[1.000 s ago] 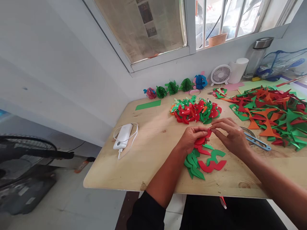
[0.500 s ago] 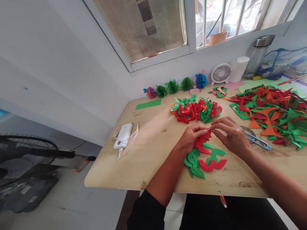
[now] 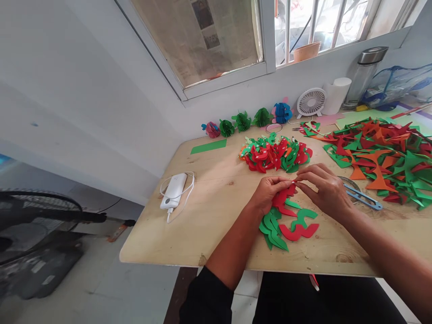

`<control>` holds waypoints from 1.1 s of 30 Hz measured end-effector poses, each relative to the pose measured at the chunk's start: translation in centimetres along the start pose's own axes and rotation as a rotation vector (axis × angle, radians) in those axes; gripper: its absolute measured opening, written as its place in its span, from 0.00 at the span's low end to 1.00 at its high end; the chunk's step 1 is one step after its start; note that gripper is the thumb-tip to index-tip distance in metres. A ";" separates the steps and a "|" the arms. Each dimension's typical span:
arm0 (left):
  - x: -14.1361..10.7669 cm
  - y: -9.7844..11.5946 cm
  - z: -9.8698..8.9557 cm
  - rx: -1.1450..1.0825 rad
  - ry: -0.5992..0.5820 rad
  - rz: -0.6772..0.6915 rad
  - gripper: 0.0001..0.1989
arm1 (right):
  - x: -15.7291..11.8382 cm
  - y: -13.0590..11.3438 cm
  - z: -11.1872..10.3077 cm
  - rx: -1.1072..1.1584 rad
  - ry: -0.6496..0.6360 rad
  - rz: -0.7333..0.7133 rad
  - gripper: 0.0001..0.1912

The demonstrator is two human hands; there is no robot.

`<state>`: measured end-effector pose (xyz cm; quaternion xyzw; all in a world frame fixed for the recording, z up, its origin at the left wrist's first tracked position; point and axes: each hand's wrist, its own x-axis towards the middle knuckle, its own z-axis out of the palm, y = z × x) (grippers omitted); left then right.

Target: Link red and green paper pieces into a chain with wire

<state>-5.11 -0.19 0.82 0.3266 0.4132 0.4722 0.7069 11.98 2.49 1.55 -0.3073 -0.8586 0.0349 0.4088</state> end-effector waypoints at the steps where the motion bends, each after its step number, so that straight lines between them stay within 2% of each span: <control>1: 0.0 0.0 0.0 0.006 0.003 0.001 0.18 | 0.0 0.0 0.0 -0.005 -0.003 -0.005 0.04; 16: 0.0 0.1 0.0 0.125 0.037 0.069 0.14 | 0.0 -0.2 -0.2 -0.119 -0.061 -0.088 0.05; 26: -0.3 0.3 1.0 0.226 0.171 0.192 0.13 | 0.0 -0.3 -0.1 -0.148 -0.038 -0.108 0.05; 33: -0.1 0.3 0.6 0.211 0.240 0.181 0.12 | -0.1 -0.2 0.0 -0.070 -0.034 -0.067 0.04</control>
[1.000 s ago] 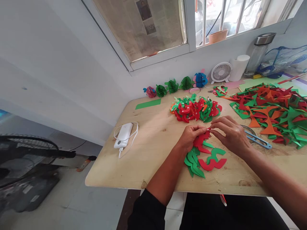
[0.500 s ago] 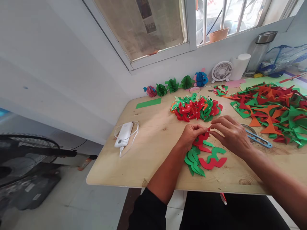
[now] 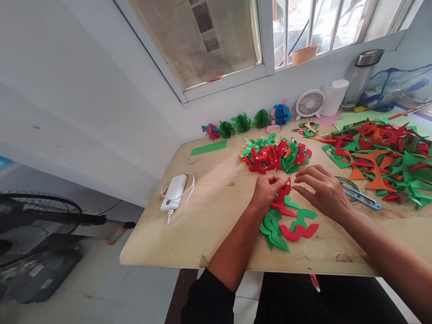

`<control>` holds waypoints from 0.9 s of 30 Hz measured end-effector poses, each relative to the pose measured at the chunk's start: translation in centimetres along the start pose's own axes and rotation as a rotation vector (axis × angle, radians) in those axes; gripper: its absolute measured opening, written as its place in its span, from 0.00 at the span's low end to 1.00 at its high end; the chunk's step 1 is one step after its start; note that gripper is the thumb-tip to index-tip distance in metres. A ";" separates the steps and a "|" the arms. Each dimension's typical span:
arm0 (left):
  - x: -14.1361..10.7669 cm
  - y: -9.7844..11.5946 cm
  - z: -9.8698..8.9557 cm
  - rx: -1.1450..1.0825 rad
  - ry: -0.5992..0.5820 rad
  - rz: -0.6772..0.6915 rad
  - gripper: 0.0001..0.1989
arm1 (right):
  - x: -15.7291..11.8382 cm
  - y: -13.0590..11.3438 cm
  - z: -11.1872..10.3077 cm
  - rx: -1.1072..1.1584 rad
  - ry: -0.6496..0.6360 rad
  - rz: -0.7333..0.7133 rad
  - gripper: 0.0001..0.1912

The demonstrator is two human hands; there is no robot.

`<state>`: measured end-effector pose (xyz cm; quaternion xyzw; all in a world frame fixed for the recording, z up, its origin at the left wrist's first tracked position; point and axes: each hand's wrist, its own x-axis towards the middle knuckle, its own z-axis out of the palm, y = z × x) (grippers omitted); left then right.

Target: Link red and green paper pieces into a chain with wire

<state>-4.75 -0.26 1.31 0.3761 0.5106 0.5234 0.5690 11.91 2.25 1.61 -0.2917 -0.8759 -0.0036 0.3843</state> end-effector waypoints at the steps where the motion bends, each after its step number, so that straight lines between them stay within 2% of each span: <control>1: 0.0 0.0 0.0 -0.014 0.013 0.000 0.12 | 0.0 0.0 0.0 0.014 0.004 0.013 0.04; 8: -0.1 -0.1 0.4 -0.029 0.019 0.034 0.13 | -0.1 -0.1 0.2 0.172 -0.008 0.145 0.04; 17: -0.3 -0.2 1.0 0.007 0.039 0.092 0.14 | -0.1 -0.6 0.6 0.406 -0.075 0.425 0.08; 27: -0.6 -0.1 1.2 -0.036 -0.013 0.102 0.12 | 0.0 -0.8 0.8 0.435 -0.070 0.578 0.08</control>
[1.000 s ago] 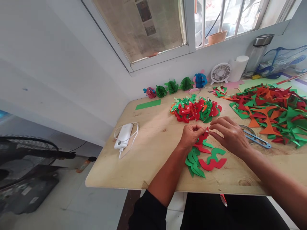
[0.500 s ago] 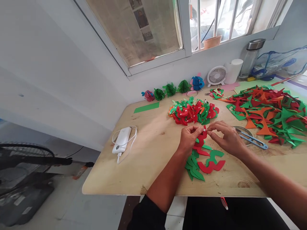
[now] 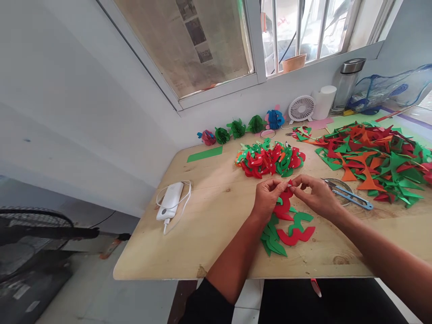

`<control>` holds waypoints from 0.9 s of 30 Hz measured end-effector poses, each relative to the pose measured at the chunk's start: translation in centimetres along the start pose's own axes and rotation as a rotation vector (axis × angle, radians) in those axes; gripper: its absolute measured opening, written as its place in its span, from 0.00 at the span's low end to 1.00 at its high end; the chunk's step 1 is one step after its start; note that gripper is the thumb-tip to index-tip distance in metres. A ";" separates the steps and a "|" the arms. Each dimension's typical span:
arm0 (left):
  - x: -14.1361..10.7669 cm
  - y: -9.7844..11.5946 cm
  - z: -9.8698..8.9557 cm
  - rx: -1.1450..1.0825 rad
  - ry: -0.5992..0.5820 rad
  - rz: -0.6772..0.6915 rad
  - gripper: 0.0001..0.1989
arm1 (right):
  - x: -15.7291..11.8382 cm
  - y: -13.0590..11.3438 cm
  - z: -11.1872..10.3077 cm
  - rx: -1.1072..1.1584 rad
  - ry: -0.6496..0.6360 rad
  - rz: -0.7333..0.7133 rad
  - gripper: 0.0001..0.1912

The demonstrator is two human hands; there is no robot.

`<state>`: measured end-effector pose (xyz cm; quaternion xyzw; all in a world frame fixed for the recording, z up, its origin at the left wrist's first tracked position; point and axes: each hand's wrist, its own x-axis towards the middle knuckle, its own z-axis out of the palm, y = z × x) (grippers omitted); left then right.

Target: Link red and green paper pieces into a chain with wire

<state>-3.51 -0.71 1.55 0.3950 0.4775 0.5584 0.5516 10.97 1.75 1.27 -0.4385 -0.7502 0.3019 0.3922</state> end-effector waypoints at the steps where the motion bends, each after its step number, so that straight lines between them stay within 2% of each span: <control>1: 0.0 0.1 -0.1 -0.010 -0.005 -0.009 0.12 | 0.0 -0.1 0.0 -0.003 0.003 0.012 0.08; 4: 0.0 0.2 -0.3 -0.017 -0.035 -0.038 0.11 | 0.1 -0.4 -0.2 -0.009 0.008 0.049 0.10; 10: -0.2 0.1 -0.3 -0.038 -0.172 -0.083 0.15 | 0.2 -0.8 -0.5 0.008 -0.026 0.085 0.12; 17: -0.3 0.4 -0.4 -0.048 -0.166 -0.152 0.19 | 0.3 -0.5 -0.5 0.026 -0.043 0.092 0.13; 21: -0.1 0.4 -0.8 -0.043 -0.148 -0.208 0.20 | 0.4 -0.2 -0.8 0.017 0.010 0.089 0.13; 27: -0.1 0.2 -0.8 -0.039 -0.187 -0.236 0.19 | 0.9 0.5 -1.5 0.037 0.086 0.181 0.13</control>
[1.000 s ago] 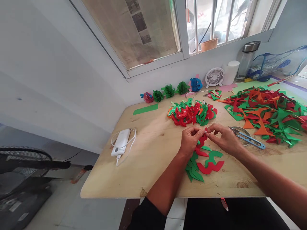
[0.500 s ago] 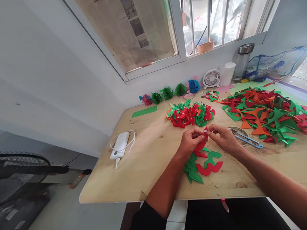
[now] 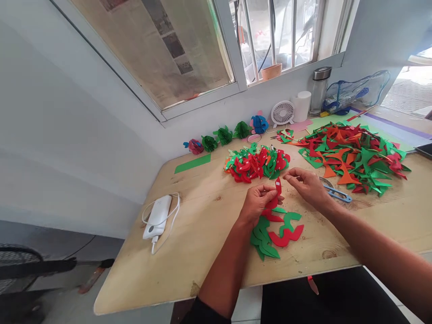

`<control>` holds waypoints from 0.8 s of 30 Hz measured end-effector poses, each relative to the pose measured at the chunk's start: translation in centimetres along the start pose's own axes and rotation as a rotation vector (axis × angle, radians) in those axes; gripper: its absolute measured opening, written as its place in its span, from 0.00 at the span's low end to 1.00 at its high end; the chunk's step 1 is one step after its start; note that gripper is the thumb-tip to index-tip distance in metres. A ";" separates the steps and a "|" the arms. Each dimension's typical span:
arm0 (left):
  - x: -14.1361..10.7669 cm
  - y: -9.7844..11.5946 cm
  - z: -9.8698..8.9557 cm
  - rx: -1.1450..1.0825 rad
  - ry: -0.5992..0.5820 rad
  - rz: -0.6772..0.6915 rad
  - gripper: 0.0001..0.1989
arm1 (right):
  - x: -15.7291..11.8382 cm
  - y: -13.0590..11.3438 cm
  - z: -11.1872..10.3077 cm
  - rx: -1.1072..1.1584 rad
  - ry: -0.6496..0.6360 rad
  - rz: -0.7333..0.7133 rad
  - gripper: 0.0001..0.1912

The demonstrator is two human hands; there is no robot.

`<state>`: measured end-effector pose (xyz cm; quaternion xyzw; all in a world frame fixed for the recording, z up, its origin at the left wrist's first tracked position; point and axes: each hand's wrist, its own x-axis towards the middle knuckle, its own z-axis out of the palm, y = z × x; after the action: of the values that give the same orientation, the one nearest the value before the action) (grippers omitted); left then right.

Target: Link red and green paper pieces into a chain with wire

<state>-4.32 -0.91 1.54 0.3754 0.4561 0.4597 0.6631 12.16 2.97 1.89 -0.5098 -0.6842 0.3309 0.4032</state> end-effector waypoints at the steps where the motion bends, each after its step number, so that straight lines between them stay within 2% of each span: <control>1: 0.0 0.0 0.0 0.009 -0.002 -0.002 0.18 | 0.2 0.1 -0.3 0.015 0.025 0.005 0.13; 4: 0.1 -0.1 0.0 0.041 0.017 0.009 0.18 | 0.7 0.0 -1.7 0.060 0.132 0.003 0.13; 7: 0.3 -0.2 -0.2 0.049 0.049 0.030 0.18 | 1.0 -0.4 -3.8 -0.016 0.163 0.027 0.11; 9: 0.4 -0.2 -0.3 0.043 0.064 0.028 0.19 | 1.0 -0.5 -5.2 -0.138 0.135 0.010 0.10; 12: 0.4 -0.1 -0.3 0.029 0.068 0.012 0.19 | 0.7 0.2 -6.4 -0.486 0.100 0.000 0.09; 15: 0.3 -0.1 -0.2 0.011 0.068 -0.003 0.20 | 0.3 2.0 -6.5 -0.782 0.010 0.039 0.09; 17: 0.3 -0.1 -0.2 0.012 0.073 -0.009 0.20 | 0.1 3.2 -6.2 -0.883 -0.020 0.026 0.10; 20: 0.4 -0.2 -0.2 0.022 0.070 -0.006 0.21 | -0.1 4.4 -5.8 -0.914 -0.013 -0.002 0.09; 24: 0.5 -0.3 -0.3 0.019 0.064 -0.008 0.20 | -0.2 4.5 -5.5 -0.919 -0.042 -0.026 0.09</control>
<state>-4.44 -0.52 1.11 0.3649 0.4830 0.4646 0.6463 19.02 4.16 0.43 -0.6201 -0.7744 -0.0017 0.1255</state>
